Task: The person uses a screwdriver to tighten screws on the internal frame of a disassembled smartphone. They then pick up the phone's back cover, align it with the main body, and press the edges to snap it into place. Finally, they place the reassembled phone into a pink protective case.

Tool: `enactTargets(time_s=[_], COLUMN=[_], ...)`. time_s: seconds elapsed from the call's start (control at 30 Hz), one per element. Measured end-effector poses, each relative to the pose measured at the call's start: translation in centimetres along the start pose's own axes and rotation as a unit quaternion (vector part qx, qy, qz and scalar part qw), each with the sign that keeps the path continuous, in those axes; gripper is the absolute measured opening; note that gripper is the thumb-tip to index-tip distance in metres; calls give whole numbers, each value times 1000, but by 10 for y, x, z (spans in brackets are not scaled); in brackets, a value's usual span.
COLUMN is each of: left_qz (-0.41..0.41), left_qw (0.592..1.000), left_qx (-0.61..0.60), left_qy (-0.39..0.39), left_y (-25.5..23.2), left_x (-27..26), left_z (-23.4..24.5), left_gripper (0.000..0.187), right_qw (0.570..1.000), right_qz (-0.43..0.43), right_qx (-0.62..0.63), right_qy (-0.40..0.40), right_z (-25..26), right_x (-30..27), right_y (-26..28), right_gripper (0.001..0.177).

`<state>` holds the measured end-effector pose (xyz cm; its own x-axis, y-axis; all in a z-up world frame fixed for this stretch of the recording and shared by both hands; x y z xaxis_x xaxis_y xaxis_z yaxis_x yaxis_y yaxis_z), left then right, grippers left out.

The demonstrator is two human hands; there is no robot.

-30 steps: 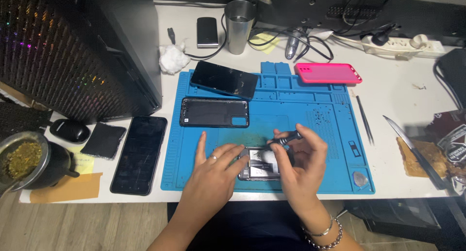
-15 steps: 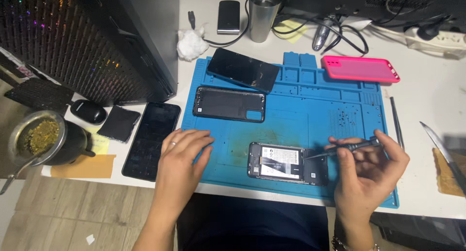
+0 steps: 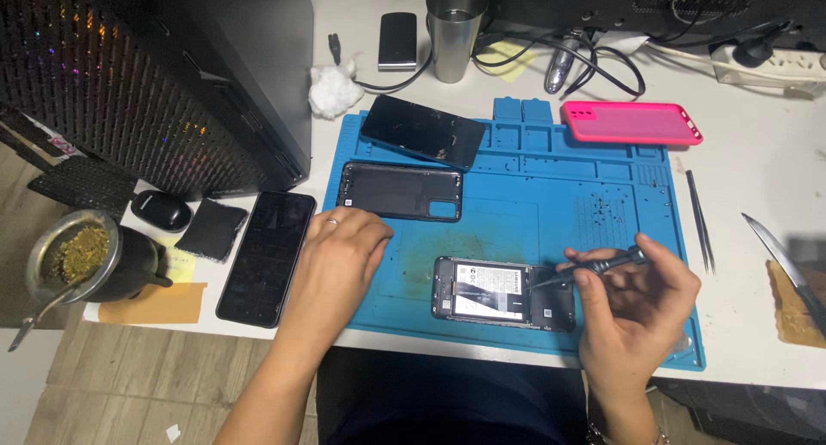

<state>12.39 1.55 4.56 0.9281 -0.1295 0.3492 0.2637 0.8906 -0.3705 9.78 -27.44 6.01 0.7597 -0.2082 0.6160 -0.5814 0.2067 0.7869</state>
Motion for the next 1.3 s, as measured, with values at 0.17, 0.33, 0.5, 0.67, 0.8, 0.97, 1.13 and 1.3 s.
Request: enactTargets(time_s=[0.17, 0.33, 0.5, 0.67, 0.8, 0.97, 1.13, 1.3], left_qz=[-10, -83, -87, -26, -2, 6, -12, -48], left_qw=[1000, 991, 995, 997, 985, 974, 978, 987], left_qx=[-4, 105, 42, -67, -171, -223, -206, -149], left_qy=[14, -7, 1, 11, 36, 47, 30, -22], left_y=[-2, -21, -24, -23, -29, -44, -57, -63], left_x=[-2, -1, 3, 0, -11, -29, -40, -48], left_z=[4, 6, 14, 17, 9, 4, 4, 4], left_gripper=[4, 16, 10, 13, 13, 13, 12, 8], right_qw=[1000, 1000, 1000, 1000, 1000, 1000, 1000, 1000], right_qz=[9, 5, 3, -3, -8, 2, 4, 2], right_qx=[-7, 2, 9, 12, 13, 4, 0, -10], right_qy=[5, 5, 6, 3, 8, 12, 12, 22], right_z=[-1, -1, 1, 1, 1, 0, 0, 0], right_x=[2, 1, 2, 1, 1, 2, 2, 2], right_y=[5, 2, 3, 1, 0, 3, 3, 3], right_gripper=[48, 48, 48, 48, 48, 48, 48, 47])
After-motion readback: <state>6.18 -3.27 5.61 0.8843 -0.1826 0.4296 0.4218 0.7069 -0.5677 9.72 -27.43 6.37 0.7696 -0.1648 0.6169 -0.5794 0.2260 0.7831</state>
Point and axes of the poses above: each hand's wrist, its own x-axis towards the middle knuckle, its own z-axis out of the back of the hand, y = z × x, the point moved 10 cm from there along x, towards the middle knuckle, and after that the axes turned 7 degrees about z, right-handed, at the moved point
